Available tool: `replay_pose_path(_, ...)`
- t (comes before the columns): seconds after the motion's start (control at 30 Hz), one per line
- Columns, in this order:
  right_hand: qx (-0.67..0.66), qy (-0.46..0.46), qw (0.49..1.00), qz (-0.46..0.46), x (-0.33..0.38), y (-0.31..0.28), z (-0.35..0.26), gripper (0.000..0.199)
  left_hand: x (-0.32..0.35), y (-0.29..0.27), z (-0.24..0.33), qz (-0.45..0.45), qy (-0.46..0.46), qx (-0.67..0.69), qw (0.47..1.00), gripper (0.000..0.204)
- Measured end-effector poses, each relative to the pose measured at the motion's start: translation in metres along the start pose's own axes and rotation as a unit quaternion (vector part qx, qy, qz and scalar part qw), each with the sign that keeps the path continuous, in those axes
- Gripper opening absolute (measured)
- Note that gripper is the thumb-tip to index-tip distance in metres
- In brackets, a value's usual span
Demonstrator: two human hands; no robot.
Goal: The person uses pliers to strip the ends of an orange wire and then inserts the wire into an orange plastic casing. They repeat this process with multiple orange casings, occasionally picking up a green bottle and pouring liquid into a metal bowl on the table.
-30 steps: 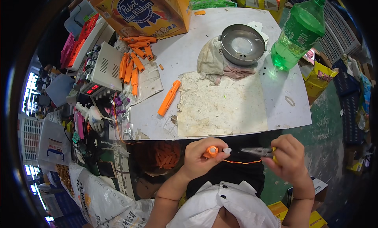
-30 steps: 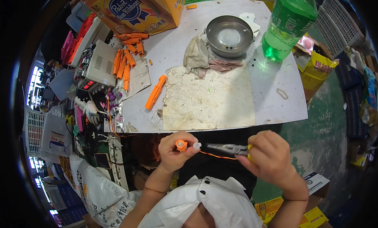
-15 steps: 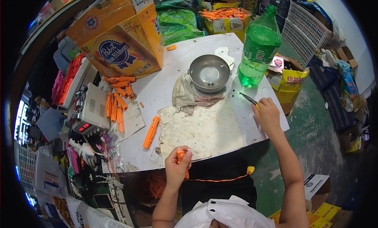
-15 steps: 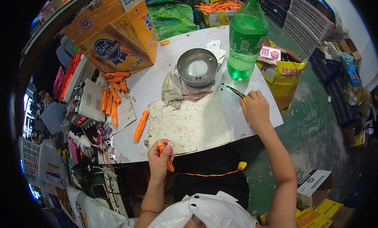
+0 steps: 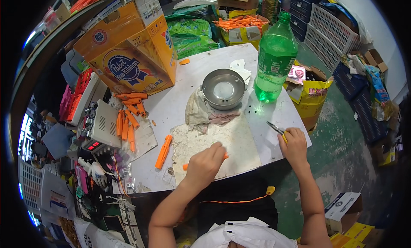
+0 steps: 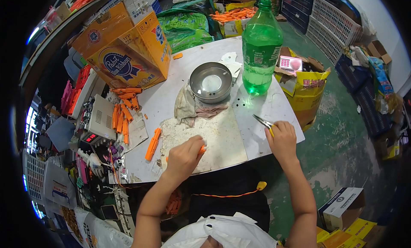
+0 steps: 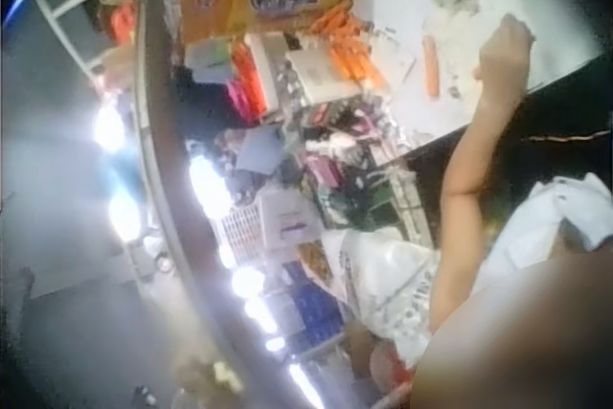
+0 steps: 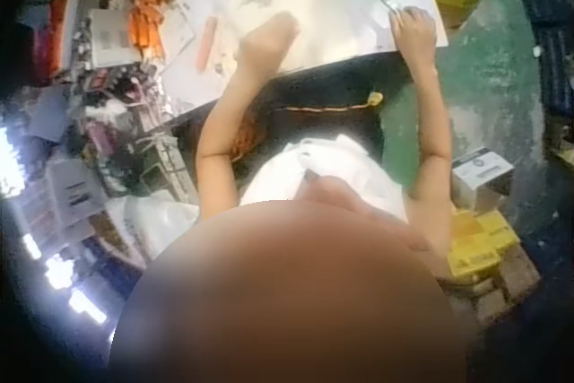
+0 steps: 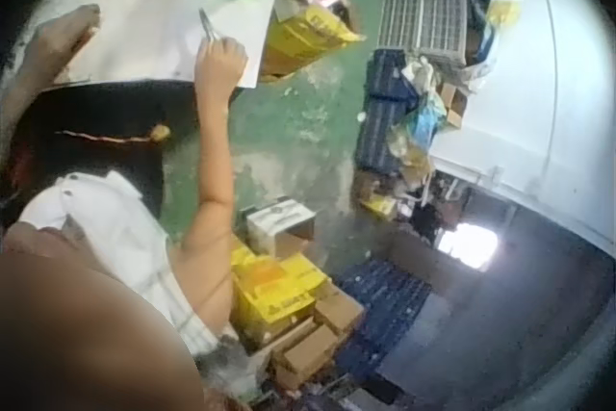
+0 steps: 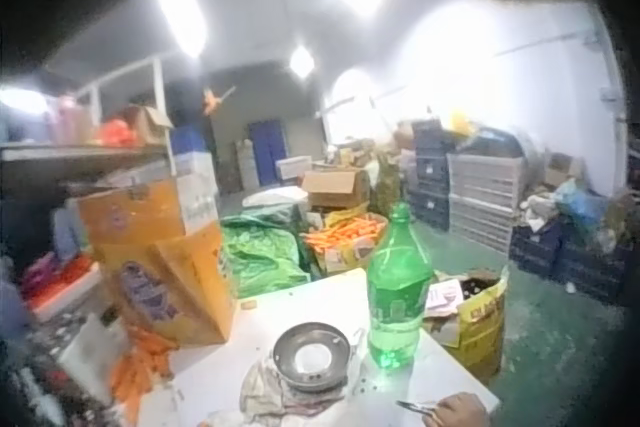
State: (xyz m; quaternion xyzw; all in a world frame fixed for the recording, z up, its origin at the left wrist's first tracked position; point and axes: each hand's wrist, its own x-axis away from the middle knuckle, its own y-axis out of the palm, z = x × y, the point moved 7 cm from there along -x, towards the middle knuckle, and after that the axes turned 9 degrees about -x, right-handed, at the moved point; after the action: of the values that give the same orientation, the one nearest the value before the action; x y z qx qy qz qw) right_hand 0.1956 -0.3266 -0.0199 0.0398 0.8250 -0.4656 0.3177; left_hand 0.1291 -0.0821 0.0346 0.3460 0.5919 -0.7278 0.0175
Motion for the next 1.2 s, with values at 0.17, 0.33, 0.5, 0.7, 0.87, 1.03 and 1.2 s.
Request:
replay_pose_path(0.17, -0.007, 0.009, 1.0, -0.01, 0.016, -0.01, 0.003, 0.016, -0.047, 0.008, 0.02, -0.001, 0.103, -0.027, 0.994, 0.017)
replay_pose_path(0.33, -0.015, 0.012, 1.0, -0.004, 0.012, -0.012, -0.002, 0.016, -0.052, 0.053, 0.017, -0.153, 0.098, -0.044, 0.982, 0.009)
replay_pose_path(0.5, -0.034, 0.012, 0.999, -0.008, 0.016, -0.002, -0.009, 0.016, -0.038, 0.089, -0.004, -0.183, 0.027, 0.026, 0.982, 0.01)
replay_pose_path(0.7, -0.046, 0.02, 0.997, -0.052, 0.015, 0.008, -0.006, 0.018, -0.027, 0.095, -0.005, -0.238, -0.035, 0.041, 0.97, 0.012)
replay_pose_path(0.87, -0.031, -0.003, 0.998, -0.06, 0.01, 0.018, -0.011, 0.018, -0.014, 0.092, 0.005, -0.223, -0.008, 0.048, 0.974, 0.012)
replay_pose_path(1.03, -0.051, -0.018, 0.997, -0.062, 0.008, 0.032, -0.019, 0.023, -0.005, 0.085, 0.011, -0.177, -0.016, 0.057, 0.982, 0.014)
replay_pose_path(1.2, -0.248, -0.031, 0.967, -0.053, 0.008, 0.007, -0.088, 0.03, 0.008, 0.064, 0.021, -0.138, -0.24, 0.574, 0.77, 0.02)
